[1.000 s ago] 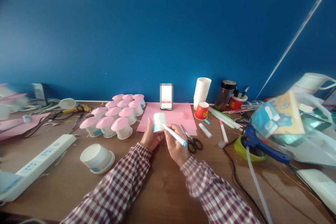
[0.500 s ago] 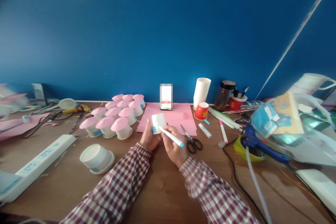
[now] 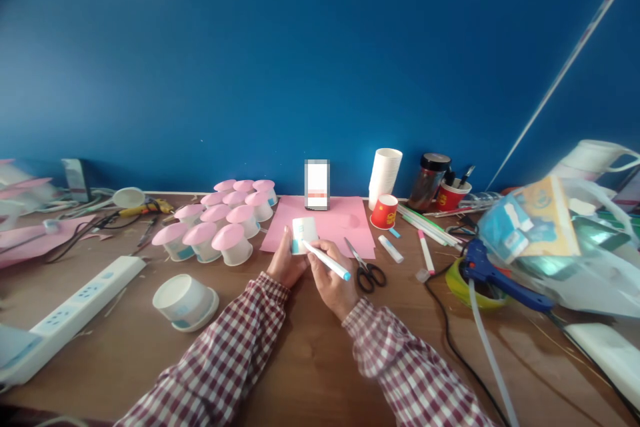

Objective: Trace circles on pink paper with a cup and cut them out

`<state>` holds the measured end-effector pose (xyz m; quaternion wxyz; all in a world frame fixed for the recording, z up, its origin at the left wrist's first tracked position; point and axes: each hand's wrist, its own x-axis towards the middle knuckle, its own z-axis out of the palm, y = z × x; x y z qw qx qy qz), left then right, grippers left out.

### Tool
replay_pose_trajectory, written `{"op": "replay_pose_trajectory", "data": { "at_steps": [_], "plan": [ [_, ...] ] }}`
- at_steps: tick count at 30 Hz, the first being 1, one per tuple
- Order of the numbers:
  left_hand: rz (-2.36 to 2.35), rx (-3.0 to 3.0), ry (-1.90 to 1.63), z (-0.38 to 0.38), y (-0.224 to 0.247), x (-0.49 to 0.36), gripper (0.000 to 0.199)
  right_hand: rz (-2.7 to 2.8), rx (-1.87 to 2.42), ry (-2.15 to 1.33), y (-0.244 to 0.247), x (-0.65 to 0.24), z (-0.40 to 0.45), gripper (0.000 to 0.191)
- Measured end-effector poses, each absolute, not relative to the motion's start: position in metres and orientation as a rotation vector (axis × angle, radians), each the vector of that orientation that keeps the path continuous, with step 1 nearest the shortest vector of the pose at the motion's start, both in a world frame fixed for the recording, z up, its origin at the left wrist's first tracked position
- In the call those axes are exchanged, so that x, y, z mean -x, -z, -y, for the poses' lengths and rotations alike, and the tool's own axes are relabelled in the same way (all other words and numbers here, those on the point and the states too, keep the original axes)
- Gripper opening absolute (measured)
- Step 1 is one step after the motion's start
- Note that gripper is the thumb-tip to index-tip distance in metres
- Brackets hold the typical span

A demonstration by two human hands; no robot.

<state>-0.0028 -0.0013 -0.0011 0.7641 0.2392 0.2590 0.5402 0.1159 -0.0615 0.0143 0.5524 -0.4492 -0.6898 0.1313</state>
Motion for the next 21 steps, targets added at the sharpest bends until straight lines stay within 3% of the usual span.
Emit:
{"op": "replay_pose_trajectory", "data": {
  "at_steps": [16, 21],
  "plan": [
    [-0.577, -0.479, -1.193, -0.0003, 0.0051, 0.0023, 0.047, 1.638, 1.058, -0.291, -0.0129, -0.1155, 0.0615, 0.013],
    [-0.637, -0.424, -1.209, -0.0012, 0.0038, 0.0025, 0.053, 1.525, 1.014, -0.295, -0.0101, -0.1162, 0.0573, 0.022]
  ]
}}
